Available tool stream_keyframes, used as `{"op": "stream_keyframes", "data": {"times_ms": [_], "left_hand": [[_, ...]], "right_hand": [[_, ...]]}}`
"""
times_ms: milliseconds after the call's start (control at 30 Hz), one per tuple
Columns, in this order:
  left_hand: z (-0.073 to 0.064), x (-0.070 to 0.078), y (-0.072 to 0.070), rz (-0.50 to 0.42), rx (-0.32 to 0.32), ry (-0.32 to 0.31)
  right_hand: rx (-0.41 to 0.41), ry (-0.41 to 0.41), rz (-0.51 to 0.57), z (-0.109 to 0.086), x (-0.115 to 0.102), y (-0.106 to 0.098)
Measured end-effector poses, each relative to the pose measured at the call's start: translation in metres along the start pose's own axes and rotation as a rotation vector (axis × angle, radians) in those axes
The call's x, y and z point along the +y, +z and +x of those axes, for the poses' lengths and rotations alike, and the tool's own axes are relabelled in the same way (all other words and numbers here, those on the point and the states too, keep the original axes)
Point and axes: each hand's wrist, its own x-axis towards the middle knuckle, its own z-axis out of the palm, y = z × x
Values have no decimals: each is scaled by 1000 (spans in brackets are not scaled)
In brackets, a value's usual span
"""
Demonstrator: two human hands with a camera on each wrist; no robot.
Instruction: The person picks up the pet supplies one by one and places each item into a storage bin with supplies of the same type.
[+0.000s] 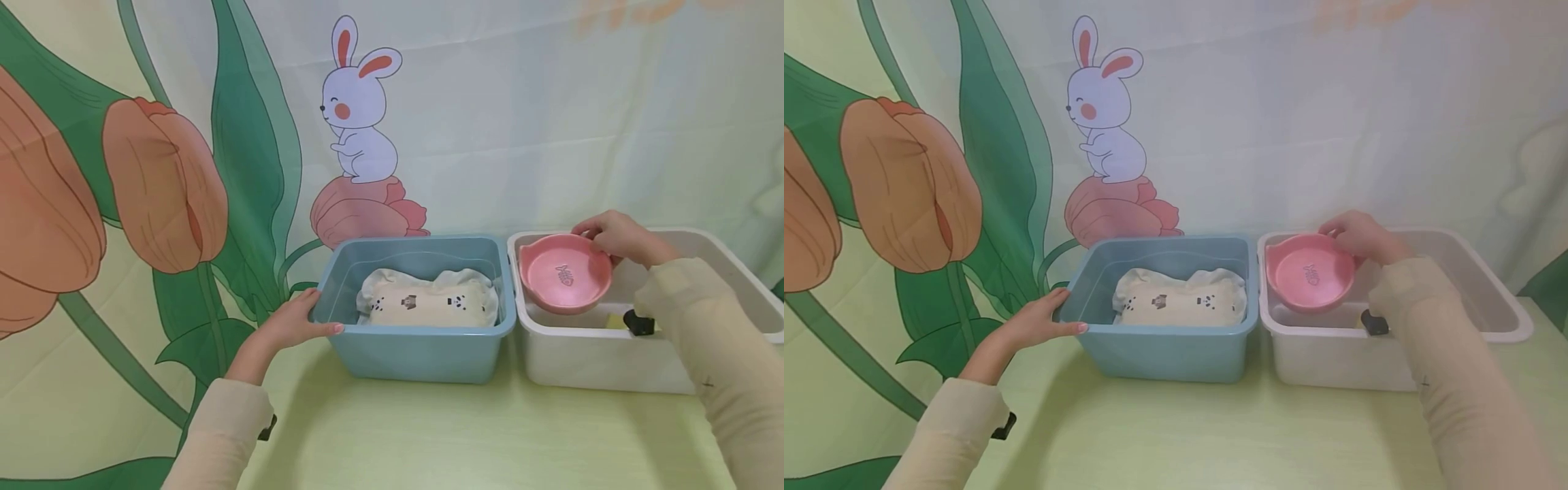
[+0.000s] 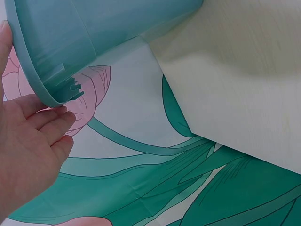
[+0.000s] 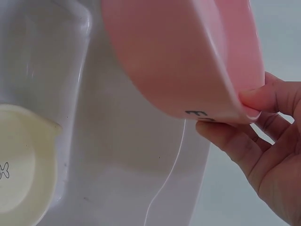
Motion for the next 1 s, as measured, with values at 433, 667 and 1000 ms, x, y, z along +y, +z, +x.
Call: {"op": "stream_keyframes", "data": {"times_ms": [433, 667, 1000], "left_hand": [[-2, 2, 0, -19, 0, -2], [0, 0, 1, -32, 8, -1], [1, -3, 1, -27, 15, 4]], "right_hand": [[-6, 16, -1, 6, 14, 0], [11, 34, 11, 5, 19, -1], [25, 58, 43, 8, 26, 1]]}}
